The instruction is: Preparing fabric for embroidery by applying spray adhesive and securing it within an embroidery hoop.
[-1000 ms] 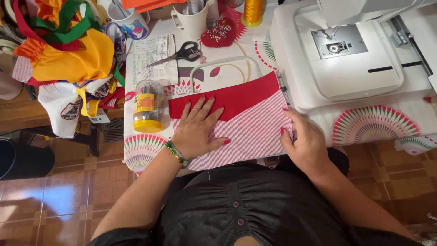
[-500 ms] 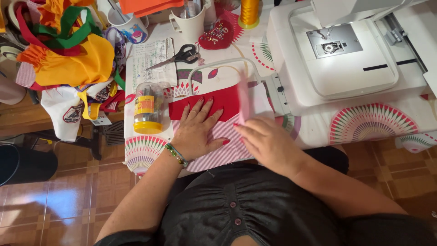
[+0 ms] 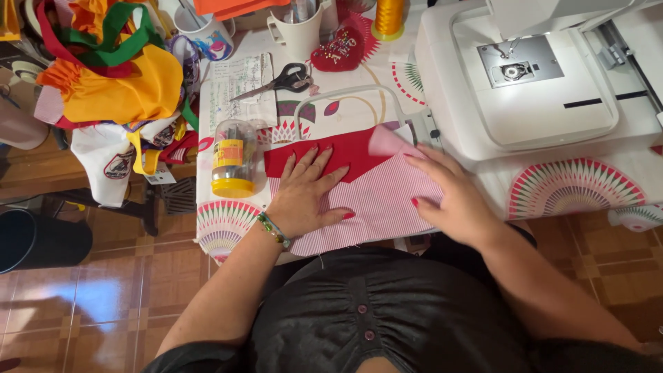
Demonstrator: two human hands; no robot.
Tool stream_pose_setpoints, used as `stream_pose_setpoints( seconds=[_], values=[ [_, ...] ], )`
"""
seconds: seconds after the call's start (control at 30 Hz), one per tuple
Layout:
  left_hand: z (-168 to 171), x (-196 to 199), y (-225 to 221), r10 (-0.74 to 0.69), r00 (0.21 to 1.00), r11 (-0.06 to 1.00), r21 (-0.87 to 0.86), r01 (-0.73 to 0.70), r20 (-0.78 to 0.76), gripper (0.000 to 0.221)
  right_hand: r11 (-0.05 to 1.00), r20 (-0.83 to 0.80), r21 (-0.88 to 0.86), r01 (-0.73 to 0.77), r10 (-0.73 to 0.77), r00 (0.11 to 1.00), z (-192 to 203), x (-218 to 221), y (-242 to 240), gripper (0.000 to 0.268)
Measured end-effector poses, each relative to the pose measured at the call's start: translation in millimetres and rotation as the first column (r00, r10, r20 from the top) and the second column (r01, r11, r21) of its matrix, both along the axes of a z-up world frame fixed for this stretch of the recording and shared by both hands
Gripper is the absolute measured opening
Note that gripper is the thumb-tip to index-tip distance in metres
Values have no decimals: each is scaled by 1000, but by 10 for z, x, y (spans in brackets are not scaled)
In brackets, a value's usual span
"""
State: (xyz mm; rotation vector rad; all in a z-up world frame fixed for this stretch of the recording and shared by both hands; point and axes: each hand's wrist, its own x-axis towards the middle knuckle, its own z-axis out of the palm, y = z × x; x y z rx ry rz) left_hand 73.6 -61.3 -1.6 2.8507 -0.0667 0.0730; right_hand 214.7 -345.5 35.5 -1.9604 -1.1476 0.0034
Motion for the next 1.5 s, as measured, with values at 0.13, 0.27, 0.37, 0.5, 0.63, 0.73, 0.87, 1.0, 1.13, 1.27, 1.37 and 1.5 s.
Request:
stream_pose_setpoints(
  seconds=[0.13, 0.27, 0.37, 0.5, 0.63, 0.73, 0.87, 1.0, 1.13, 1.27, 1.37, 1.5],
  values=[
    [25, 37, 8, 1, 1000, 1000, 10, -1, -4, 89, 973, 122, -230, -18, 47, 991, 55, 246, 248, 68],
    [-15, 19, -1, 7, 1000, 999, 31, -6, -15, 91, 913, 233, -406, 42, 59, 971, -191, 577, 590, 47],
    [-26, 24, 3, 10, 1000, 999, 31, -10, -1, 91, 876, 354, -442, 195, -29, 935, -557, 885, 723, 39],
    [-42, 8, -12, 28, 997, 1000, -3, -28, 65, 90, 944, 347, -277, 179, -75, 935, -595, 830, 660, 34],
    [-4, -8, -39, 46, 994, 999, -8, -45, 101, 88, 951, 440, -229, 208, -89, 893, -653, 685, 549, 32],
    [4, 32, -18, 50, 993, 999, 10, -52, 106, 90, 952, 459, -224, 208, -85, 884, -593, 515, 527, 36],
    [16, -1, -39, 42, 996, 999, 1, -42, 84, 93, 930, 457, -279, 241, -91, 885, -543, 294, 452, 39],
    [54, -22, -11, 23, 998, 999, 22, -25, 58, 97, 931, 381, -282, 233, -114, 917, -632, 443, 440, 38],
    [82, -101, -59, -20, 991, 1000, 17, 18, 133, 95, 932, 339, -279, 231, -130, 932, -769, 636, 432, 28],
    [363, -262, -463, -232, 938, 972, 27, 233, 258, 90, 938, 364, -255, 237, -134, 922, -871, 765, 439, 24],
    [-150, -275, -589, -240, 896, 970, 58, 236, 373, 52, 935, 404, -250, 249, -133, 905, -852, 744, 439, 23],
    [-170, -288, -564, -212, 858, 972, 7, 237, 469, 33, 937, 387, -257, 237, -124, 914, -789, 744, 438, 25]
  ],
)
